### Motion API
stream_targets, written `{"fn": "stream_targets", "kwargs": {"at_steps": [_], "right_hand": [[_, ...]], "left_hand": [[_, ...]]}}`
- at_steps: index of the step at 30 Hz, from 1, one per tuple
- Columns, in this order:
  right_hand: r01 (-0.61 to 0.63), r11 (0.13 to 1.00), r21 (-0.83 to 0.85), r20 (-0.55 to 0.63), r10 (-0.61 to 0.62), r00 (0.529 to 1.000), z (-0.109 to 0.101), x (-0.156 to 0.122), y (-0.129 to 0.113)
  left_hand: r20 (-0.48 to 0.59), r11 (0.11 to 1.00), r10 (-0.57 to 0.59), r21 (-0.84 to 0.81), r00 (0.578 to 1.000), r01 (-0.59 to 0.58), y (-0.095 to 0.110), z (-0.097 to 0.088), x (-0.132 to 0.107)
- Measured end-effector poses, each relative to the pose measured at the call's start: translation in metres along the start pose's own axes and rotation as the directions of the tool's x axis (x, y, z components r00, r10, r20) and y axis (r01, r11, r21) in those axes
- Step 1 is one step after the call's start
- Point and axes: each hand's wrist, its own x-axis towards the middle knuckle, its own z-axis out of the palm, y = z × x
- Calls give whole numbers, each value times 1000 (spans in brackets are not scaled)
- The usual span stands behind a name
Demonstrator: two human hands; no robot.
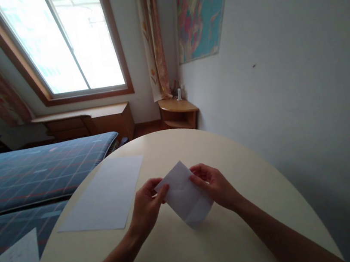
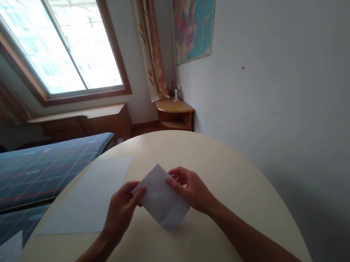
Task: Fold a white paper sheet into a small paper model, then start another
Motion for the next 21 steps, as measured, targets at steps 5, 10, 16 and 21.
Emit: {"fn": "stream_targets", "kwargs": {"at_steps": [5,10,16,21], "right_hand": [[-52,995,80,0,52,999,4,2,10],[-102,989,108,19,100,995,4,2,15],[-146,973,179,43,140,989,7,0,10],[-154,968,197,20,154,988,9,1,7]], "left_hand": [[45,999,-37,-32,998,38,0,2,-1],[61,993,-86,-80,994,91,-2,2,0],[97,984,-130,-107,987,140,-4,2,-1],[101,984,-125,-113,987,136,-3,1,-1]]}}
